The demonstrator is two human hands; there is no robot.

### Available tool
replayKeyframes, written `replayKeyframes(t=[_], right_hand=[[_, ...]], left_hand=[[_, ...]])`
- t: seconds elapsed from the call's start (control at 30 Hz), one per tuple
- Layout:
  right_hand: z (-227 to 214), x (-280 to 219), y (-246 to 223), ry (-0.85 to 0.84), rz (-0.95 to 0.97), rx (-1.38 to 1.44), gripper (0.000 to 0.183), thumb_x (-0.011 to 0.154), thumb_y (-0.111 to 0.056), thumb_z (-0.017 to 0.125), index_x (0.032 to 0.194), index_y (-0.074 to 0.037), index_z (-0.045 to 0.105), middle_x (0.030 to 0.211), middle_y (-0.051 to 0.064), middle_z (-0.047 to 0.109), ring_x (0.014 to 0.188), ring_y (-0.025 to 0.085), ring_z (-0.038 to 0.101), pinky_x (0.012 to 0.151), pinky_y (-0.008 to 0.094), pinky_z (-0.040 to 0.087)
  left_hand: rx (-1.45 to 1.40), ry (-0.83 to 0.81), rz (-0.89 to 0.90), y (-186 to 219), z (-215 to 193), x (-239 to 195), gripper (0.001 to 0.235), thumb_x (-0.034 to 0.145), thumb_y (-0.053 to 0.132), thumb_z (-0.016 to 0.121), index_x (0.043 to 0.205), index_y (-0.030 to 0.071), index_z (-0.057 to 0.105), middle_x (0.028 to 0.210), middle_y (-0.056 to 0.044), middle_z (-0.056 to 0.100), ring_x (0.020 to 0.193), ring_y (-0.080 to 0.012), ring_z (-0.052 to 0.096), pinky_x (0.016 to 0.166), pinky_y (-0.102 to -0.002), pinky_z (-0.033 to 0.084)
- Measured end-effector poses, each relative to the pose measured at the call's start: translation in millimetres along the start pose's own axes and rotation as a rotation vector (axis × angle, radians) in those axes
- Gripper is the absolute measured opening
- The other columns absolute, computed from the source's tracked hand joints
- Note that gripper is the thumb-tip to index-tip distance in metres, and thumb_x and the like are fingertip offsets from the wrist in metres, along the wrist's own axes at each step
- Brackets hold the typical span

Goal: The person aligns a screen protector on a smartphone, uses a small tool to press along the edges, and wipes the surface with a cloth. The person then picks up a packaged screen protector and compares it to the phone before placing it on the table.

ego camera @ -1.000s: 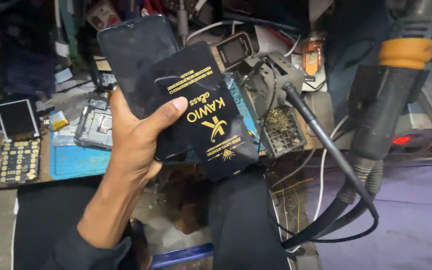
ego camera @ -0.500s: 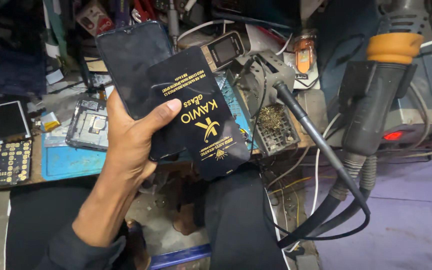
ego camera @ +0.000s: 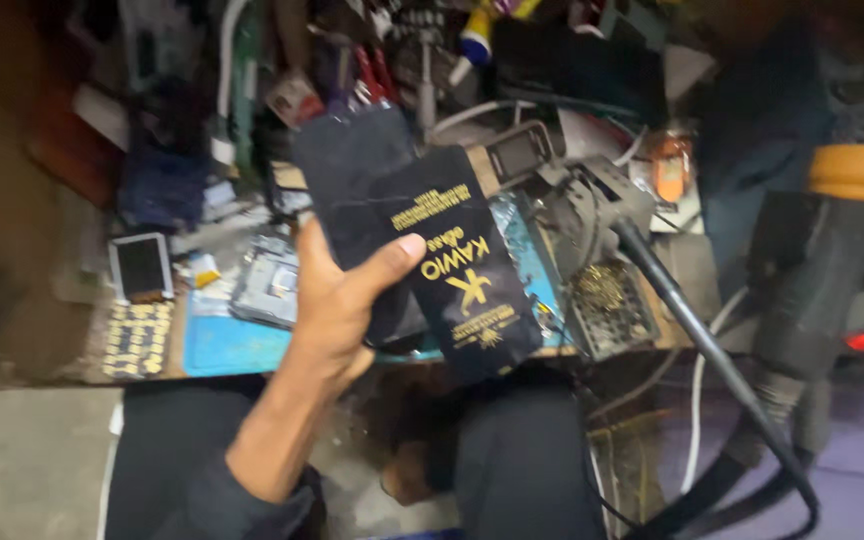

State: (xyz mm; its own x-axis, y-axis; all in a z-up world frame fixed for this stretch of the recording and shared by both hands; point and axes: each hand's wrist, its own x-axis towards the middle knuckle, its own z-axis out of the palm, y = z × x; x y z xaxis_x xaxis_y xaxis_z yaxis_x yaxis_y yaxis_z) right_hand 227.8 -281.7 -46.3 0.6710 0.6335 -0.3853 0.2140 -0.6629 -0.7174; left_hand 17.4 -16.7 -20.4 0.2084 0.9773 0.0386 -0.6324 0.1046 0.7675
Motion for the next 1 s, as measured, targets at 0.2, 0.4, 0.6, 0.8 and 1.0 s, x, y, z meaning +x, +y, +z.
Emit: replayKeyframes(t=[0.2,0.4,0.6,0.8,1.0], right_hand=[[12,5,-77,-0.020,-0.319,0.148,0.025,0.097,-0.001,0.061,0.121,0.004,0.066,0.106,0.014,0.075,0.098,0.017,0.073,0.088,0.028,0.057],[52,30,-166,-0.125,-0.709,0.336,0.024,0.097,-0.001,0.062,0.120,0.004,0.067,0.104,0.013,0.075,0.098,0.017,0.073,0.087,0.027,0.057],[96,65,-242,-0.341,-0.905,0.263,0.044,0.087,-0.003,0.073,0.129,0.003,0.060,0.113,0.006,0.069,0.097,0.012,0.067,0.079,0.024,0.058],[116,82,-243,-0.345,-0.703,0.249,0.029,0.086,-0.005,0.079,0.111,0.004,0.066,0.096,0.010,0.076,0.083,0.012,0.071,0.076,0.027,0.059],[108,93,-223,-0.509,-0.587,0.728,0.036,0.092,-0.002,0.067,0.127,0.001,0.057,0.106,0.009,0.073,0.089,0.012,0.070,0.077,0.027,0.057]], left_hand=[[0.035,-0.026,0.042,8,-12,7,0.043,0.084,0.000,0.077,0.124,-0.002,0.062,0.111,-0.010,0.072,0.097,-0.0186,0.072,0.090,-0.034,0.061],[0.068,-0.004,0.088,19,-22,14,0.043,0.084,0.003,0.077,0.124,-0.002,0.062,0.111,-0.010,0.072,0.098,-0.0181,0.071,0.089,-0.033,0.059],[0.102,-0.039,0.125,25,-27,15,0.044,0.086,0.005,0.078,0.126,-0.002,0.062,0.112,-0.009,0.073,0.100,-0.0167,0.071,0.091,-0.032,0.059],[0.030,0.003,0.110,33,-25,18,0.038,0.097,0.011,0.068,0.131,-0.003,0.059,0.116,-0.012,0.070,0.100,-0.0195,0.070,0.087,-0.035,0.060],[-0.154,-0.106,0.080,47,-20,18,0.045,0.106,0.026,0.048,0.137,-0.006,0.051,0.131,-0.025,0.066,0.094,-0.0306,0.074,0.082,-0.043,0.064]])
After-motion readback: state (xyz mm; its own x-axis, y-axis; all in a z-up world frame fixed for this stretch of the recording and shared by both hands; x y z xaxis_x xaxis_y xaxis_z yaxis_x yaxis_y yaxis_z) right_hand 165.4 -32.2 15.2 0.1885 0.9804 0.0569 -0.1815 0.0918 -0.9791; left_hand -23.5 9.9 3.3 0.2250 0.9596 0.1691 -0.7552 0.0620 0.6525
